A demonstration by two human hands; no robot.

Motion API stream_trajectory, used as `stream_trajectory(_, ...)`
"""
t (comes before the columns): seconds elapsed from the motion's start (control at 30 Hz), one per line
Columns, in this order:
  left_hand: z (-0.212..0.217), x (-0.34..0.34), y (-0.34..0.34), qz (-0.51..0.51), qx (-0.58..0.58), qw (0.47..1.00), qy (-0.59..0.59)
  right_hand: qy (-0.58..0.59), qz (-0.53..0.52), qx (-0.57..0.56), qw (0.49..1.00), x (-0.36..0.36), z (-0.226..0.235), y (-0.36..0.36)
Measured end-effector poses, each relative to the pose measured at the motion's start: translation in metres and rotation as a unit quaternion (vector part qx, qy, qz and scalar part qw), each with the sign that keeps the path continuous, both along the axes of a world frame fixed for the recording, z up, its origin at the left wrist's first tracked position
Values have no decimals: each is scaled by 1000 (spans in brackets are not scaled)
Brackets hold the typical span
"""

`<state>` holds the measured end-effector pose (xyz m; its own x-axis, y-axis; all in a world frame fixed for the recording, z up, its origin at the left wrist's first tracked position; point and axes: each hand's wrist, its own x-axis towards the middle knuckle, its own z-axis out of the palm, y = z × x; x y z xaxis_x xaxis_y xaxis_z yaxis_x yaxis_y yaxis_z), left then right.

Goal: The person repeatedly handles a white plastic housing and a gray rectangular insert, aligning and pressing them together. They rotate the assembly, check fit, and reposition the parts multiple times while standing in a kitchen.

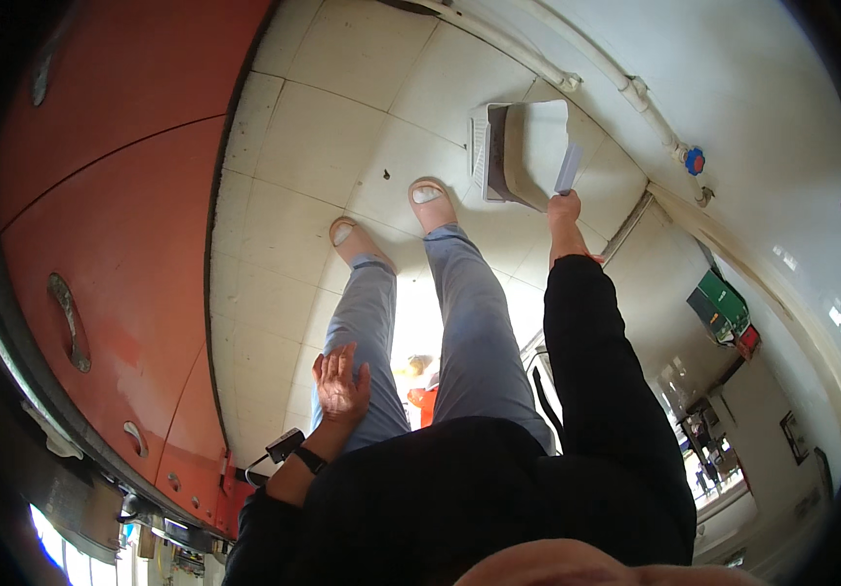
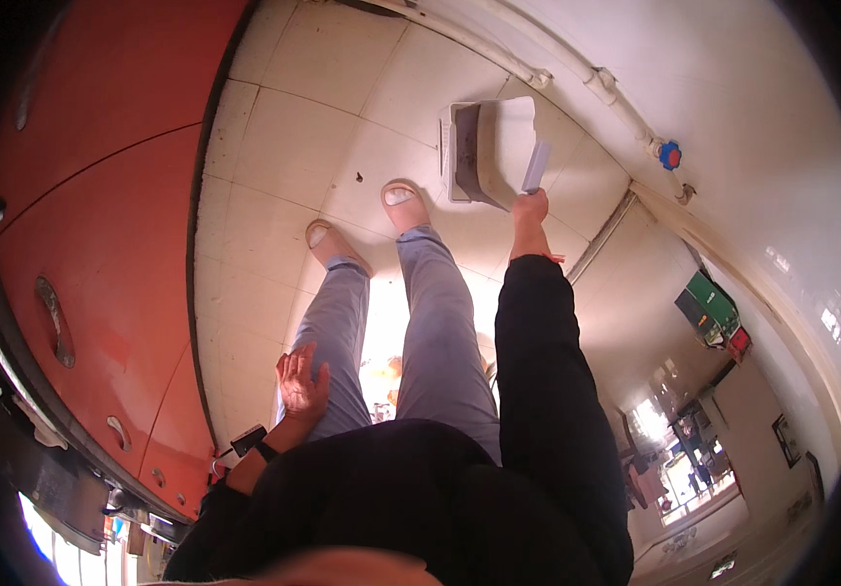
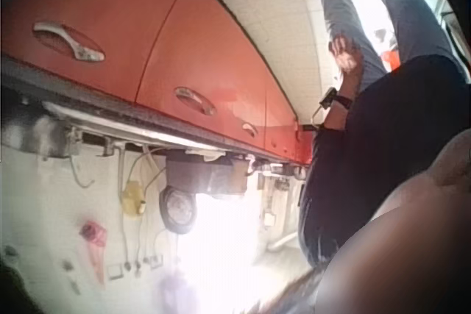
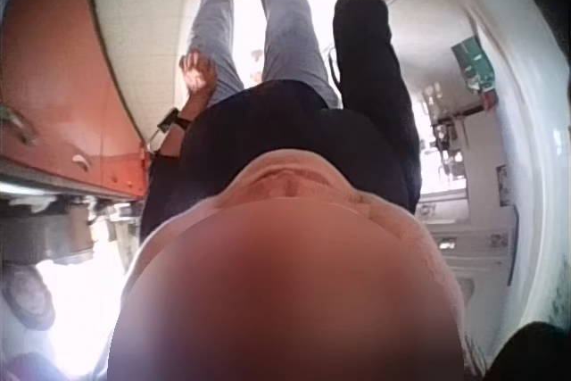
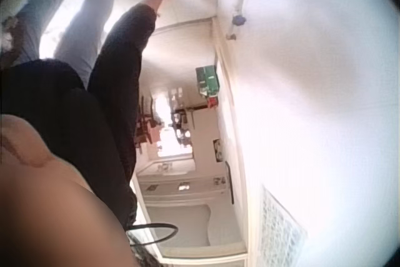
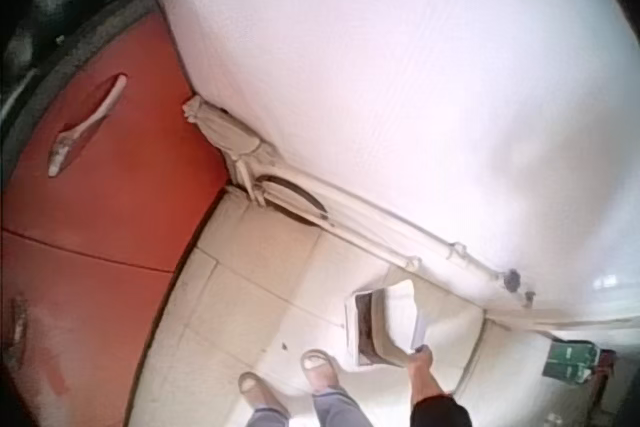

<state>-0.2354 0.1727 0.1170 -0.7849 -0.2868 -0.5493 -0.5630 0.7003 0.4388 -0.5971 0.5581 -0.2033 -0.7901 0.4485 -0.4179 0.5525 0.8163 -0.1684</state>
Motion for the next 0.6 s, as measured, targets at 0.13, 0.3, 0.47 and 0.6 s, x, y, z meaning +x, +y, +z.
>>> stream_trajectory(0.13,-1,-4,1,-12,-8,1000,-6,13,-148,-141,979,6,-28,16)
stream_trajectory(0.3,0,-10,6,-9,-6,1000,5,-23,-334,-234,913,34,-11,-11)
stream_trajectory(0.47,-3,-13,10,-2,-1,1000,-10,-54,-432,-357,826,54,21,-63)
stream_trajectory(0.6,-6,-10,9,-6,-5,1000,-13,-3,-471,-285,835,36,25,-73)
